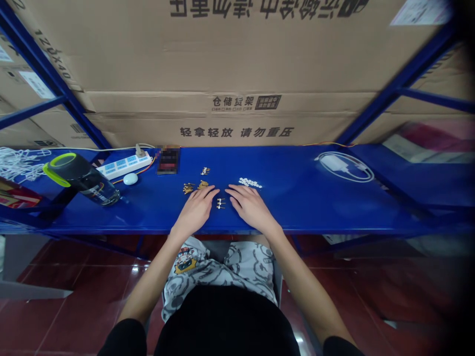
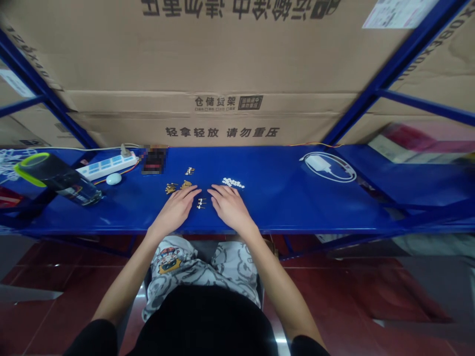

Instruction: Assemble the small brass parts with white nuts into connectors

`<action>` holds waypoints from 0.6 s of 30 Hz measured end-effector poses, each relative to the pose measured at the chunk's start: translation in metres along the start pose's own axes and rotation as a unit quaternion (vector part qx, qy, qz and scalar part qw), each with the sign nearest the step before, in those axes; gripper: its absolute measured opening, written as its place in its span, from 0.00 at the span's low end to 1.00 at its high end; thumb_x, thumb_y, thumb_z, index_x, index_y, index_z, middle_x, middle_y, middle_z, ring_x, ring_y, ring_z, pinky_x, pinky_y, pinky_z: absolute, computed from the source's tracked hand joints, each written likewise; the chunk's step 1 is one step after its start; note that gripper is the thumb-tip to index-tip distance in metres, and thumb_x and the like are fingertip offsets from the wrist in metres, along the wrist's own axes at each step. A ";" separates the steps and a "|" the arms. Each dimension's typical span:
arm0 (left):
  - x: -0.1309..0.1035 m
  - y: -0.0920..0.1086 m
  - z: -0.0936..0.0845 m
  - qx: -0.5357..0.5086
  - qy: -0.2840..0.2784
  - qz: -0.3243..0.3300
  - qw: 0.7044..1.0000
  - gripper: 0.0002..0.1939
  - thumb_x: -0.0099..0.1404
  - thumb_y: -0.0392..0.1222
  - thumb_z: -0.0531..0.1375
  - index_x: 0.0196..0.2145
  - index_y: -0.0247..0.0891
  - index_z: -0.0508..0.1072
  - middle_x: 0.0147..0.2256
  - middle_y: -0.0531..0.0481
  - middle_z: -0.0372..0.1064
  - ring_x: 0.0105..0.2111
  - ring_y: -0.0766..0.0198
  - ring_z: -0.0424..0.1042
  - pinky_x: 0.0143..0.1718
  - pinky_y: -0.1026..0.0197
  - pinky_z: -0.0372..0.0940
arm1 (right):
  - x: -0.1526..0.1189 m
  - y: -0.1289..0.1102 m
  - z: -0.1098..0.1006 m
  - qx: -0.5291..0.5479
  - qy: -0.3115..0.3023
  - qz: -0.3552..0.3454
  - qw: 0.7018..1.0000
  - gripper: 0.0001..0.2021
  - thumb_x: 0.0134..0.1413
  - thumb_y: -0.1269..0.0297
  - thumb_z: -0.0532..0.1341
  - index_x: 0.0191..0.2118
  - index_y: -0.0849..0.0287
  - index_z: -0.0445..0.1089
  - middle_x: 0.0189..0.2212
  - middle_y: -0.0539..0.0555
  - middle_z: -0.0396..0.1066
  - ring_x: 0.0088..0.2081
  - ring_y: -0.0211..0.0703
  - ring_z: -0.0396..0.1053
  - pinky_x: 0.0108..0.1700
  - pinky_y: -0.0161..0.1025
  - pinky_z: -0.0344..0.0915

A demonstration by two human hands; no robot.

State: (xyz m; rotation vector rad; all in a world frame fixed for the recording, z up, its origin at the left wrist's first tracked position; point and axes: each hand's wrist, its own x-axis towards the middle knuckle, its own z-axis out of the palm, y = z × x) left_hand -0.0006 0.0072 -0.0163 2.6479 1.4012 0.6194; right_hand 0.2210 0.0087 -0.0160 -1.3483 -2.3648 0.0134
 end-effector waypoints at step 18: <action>0.001 0.002 -0.003 0.006 -0.021 -0.007 1.000 0.22 0.74 0.31 0.48 0.62 0.37 0.67 0.65 0.44 0.62 0.65 0.54 0.61 0.65 0.48 0.57 | -0.001 0.001 0.001 -0.013 0.001 -0.001 1.000 0.20 0.71 0.65 0.49 0.61 0.57 0.70 0.62 0.57 0.69 0.62 0.53 0.65 0.62 0.54 0.61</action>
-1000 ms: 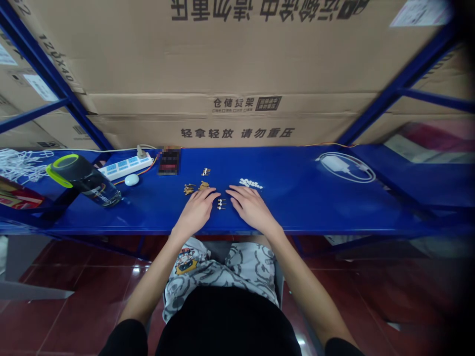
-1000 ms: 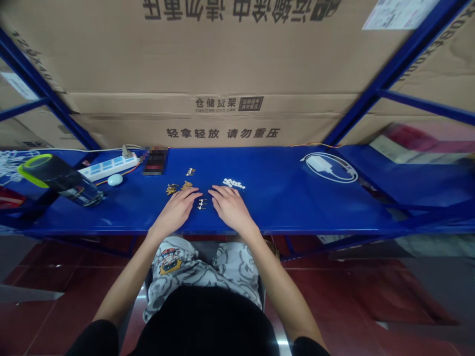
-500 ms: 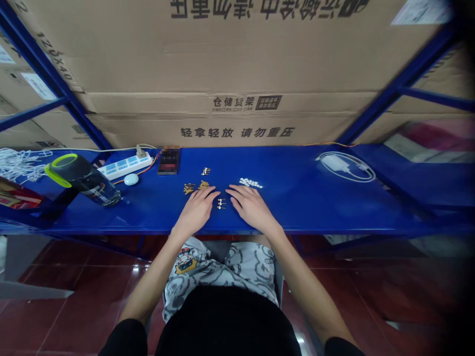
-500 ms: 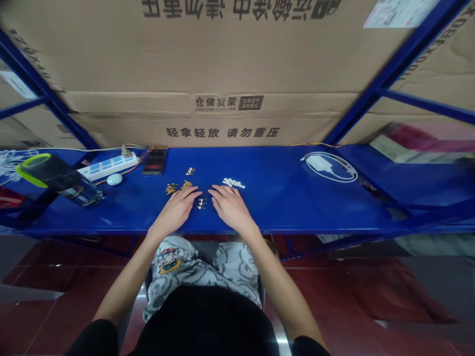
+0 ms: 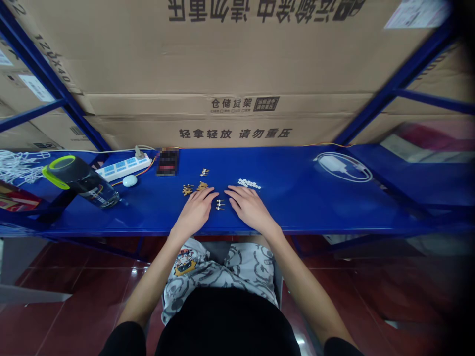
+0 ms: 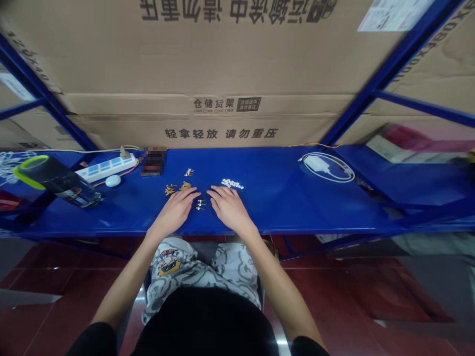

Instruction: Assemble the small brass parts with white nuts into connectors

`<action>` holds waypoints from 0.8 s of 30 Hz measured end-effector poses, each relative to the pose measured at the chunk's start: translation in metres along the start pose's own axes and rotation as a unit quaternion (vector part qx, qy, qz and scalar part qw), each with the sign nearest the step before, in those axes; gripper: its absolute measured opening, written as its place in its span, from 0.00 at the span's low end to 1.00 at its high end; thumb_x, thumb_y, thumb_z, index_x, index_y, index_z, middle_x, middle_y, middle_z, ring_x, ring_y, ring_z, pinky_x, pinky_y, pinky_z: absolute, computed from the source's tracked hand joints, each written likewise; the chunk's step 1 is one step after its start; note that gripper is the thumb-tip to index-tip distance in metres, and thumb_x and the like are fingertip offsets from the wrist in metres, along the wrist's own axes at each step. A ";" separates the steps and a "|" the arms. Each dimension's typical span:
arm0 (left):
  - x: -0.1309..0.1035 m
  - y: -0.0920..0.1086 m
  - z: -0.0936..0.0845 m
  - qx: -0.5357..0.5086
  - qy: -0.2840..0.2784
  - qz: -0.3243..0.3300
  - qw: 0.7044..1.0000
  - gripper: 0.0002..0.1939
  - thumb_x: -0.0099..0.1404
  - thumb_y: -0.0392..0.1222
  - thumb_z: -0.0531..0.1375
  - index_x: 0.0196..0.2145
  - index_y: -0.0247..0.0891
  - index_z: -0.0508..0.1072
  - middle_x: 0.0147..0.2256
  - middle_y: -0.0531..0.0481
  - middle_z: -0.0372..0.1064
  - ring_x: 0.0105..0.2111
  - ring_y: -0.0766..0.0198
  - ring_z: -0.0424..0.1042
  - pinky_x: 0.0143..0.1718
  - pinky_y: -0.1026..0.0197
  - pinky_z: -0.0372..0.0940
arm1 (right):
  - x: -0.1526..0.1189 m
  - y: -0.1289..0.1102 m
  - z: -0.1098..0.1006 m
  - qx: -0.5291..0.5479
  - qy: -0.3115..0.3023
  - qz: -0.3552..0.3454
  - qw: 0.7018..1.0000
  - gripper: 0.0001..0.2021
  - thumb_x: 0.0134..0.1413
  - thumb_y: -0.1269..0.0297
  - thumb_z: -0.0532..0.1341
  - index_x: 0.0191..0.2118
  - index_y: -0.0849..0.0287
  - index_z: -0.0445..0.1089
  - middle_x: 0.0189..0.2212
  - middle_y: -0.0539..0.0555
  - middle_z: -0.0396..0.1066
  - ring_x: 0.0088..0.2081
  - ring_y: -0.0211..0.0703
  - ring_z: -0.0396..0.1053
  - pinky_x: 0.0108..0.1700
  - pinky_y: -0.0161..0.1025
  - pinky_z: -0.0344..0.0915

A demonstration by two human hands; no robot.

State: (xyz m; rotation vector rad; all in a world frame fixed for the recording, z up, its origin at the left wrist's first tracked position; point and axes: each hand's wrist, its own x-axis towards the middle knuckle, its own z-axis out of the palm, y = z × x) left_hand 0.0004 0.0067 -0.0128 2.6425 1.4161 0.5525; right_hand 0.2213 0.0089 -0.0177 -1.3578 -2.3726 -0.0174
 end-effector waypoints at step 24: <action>0.001 0.002 -0.004 -0.029 0.100 -0.064 0.993 0.14 0.74 0.33 0.52 0.53 0.42 0.68 0.51 0.48 0.73 0.53 0.54 0.70 0.55 0.50 0.63 | -0.004 0.027 -0.016 -0.080 0.136 0.171 0.973 0.14 0.68 0.66 0.53 0.48 0.56 0.76 0.41 0.58 0.76 0.43 0.51 0.70 0.43 0.46 0.60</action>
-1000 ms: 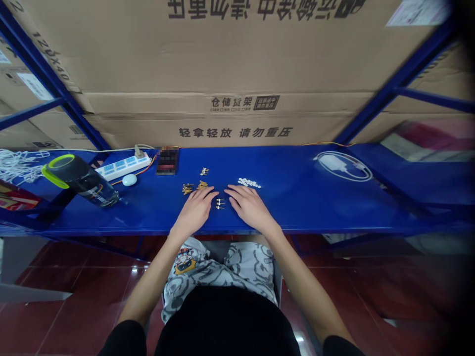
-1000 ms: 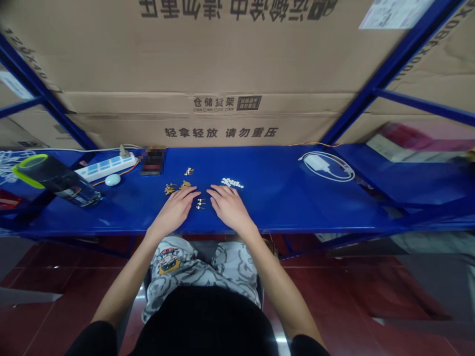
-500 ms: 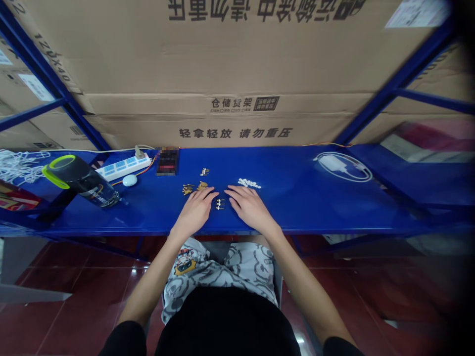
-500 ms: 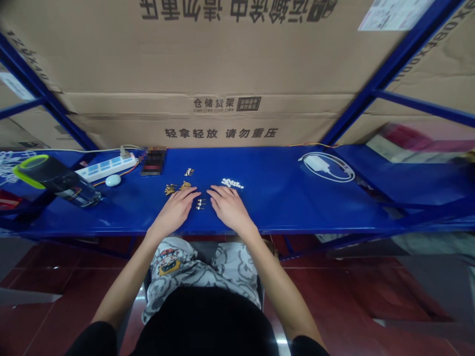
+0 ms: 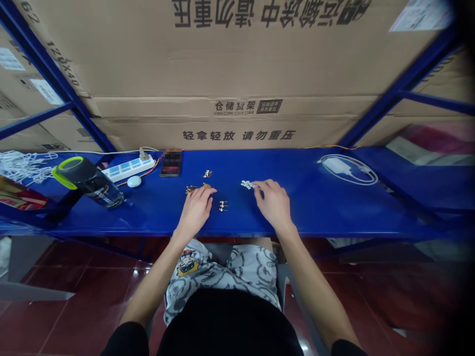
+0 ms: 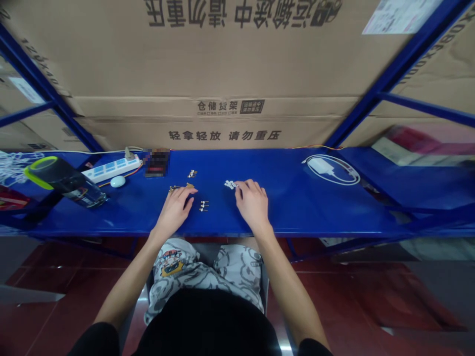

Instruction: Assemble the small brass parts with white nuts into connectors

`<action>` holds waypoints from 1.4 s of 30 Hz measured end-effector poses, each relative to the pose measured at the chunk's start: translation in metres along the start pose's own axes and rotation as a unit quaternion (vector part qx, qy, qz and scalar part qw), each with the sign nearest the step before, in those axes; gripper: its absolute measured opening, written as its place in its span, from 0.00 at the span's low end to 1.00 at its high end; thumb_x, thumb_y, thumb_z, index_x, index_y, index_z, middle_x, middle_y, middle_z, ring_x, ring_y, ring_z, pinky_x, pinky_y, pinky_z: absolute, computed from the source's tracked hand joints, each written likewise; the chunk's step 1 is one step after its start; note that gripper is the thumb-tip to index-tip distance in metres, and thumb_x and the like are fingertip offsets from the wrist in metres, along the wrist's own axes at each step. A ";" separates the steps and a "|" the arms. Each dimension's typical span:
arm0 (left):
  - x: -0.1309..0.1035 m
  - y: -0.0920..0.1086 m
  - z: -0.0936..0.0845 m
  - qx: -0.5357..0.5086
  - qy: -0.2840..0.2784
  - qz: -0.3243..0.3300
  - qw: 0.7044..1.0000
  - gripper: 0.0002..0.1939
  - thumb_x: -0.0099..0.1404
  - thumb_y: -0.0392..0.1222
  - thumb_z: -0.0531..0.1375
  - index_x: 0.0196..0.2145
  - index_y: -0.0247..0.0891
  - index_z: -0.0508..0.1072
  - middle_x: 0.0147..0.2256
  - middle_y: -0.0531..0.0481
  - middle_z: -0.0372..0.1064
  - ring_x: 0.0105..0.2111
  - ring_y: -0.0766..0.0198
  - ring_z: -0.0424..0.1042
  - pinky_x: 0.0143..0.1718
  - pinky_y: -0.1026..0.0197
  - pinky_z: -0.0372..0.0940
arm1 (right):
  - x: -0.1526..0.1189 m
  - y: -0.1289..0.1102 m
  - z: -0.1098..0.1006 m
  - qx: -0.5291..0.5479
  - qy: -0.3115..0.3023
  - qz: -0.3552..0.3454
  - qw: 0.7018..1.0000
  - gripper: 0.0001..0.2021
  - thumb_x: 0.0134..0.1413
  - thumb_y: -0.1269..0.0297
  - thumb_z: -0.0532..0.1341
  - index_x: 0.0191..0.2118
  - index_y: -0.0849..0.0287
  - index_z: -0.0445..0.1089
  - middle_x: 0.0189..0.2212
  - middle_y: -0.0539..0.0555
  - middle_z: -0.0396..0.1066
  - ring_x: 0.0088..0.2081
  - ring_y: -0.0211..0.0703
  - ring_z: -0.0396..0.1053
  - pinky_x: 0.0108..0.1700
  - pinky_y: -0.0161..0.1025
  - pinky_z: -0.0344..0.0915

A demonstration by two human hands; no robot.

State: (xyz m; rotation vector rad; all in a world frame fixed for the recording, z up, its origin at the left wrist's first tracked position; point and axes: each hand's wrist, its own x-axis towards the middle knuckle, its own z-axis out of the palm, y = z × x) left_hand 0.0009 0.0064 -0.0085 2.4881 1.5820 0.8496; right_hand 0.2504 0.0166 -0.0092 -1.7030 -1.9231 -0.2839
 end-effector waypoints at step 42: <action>-0.005 0.005 -0.001 0.171 0.053 -0.080 0.980 0.09 0.75 0.42 0.53 0.42 0.43 0.74 0.46 0.41 0.72 0.47 0.46 0.66 0.48 0.40 0.60 | -0.005 -0.004 0.008 0.010 -0.034 -0.037 0.999 0.10 0.67 0.66 0.56 0.41 0.55 0.76 0.39 0.57 0.74 0.43 0.51 0.71 0.43 0.46 0.59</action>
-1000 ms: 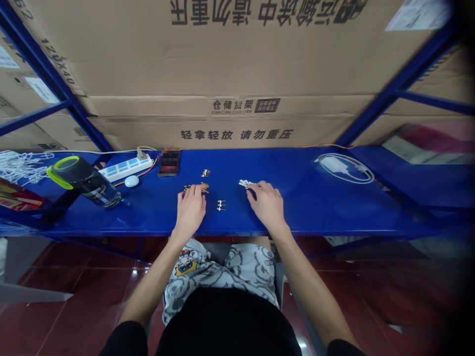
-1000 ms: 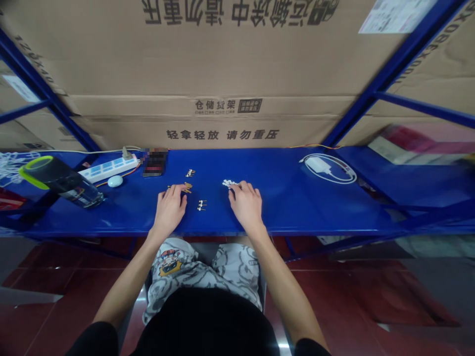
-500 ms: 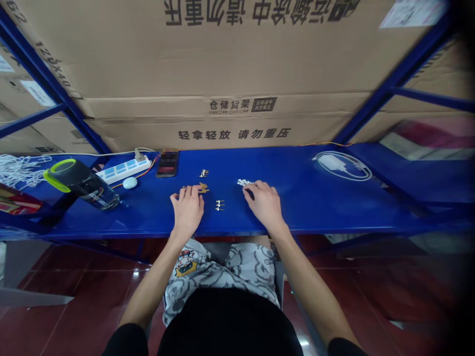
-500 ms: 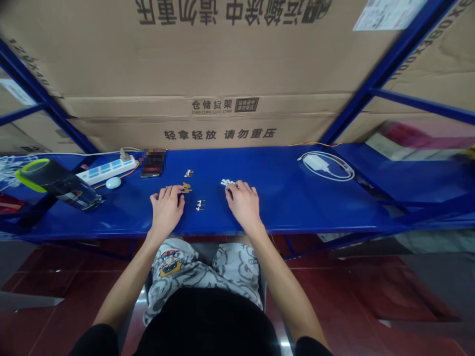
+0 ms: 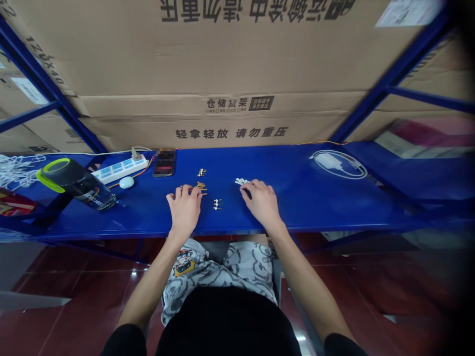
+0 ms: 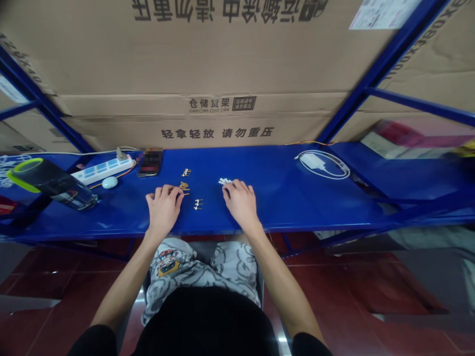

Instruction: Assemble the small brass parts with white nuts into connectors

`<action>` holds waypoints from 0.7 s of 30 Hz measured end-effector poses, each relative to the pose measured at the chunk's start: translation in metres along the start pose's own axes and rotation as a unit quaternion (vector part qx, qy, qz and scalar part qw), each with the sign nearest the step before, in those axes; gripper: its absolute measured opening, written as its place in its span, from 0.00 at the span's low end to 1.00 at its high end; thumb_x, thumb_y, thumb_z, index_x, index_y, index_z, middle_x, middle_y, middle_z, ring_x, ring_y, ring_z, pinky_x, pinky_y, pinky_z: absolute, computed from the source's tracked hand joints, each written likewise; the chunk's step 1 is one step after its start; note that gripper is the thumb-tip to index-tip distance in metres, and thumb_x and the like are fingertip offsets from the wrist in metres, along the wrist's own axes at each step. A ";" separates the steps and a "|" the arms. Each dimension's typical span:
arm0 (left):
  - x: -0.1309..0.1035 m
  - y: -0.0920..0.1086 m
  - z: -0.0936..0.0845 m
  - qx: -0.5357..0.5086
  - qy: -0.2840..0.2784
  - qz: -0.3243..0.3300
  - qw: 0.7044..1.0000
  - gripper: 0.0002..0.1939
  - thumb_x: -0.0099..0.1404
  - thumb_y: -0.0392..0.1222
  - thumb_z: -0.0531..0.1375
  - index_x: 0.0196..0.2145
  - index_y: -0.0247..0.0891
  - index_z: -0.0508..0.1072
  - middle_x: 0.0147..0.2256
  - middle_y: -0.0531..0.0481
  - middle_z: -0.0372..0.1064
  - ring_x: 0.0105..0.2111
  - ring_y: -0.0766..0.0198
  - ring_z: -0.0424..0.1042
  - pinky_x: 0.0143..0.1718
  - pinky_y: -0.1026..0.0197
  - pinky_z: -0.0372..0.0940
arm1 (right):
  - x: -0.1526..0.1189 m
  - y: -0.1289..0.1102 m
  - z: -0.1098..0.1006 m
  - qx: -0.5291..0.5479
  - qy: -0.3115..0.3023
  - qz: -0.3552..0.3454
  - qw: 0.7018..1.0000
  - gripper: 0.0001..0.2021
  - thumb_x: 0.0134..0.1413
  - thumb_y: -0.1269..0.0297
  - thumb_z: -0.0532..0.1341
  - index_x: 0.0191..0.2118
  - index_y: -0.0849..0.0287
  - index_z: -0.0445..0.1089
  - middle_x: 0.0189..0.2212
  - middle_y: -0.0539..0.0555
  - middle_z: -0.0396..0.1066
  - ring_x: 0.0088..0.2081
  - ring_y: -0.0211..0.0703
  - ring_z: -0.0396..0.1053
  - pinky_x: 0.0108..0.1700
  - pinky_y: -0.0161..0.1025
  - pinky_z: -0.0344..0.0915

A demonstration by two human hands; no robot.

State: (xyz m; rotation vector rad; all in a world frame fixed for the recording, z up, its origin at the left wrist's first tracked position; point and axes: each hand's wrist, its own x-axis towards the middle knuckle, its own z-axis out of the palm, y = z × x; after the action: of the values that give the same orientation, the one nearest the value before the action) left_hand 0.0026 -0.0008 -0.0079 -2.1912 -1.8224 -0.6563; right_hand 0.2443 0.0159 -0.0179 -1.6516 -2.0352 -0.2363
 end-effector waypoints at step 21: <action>0.004 -0.001 0.004 -0.049 -0.036 0.043 0.997 0.12 0.78 0.42 0.50 0.45 0.40 0.72 0.46 0.43 0.73 0.48 0.49 0.69 0.47 0.49 0.61 | 0.005 -0.004 -0.009 0.167 -0.033 -0.019 0.985 0.10 0.67 0.63 0.55 0.39 0.54 0.74 0.39 0.55 0.78 0.42 0.50 0.74 0.47 0.47 0.65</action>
State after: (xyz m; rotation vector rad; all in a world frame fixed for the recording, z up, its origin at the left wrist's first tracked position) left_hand 0.0025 0.0053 -0.0097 -2.3707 -1.7526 -0.6706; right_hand 0.2420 0.0149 -0.0068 -1.4288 -2.0250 0.1428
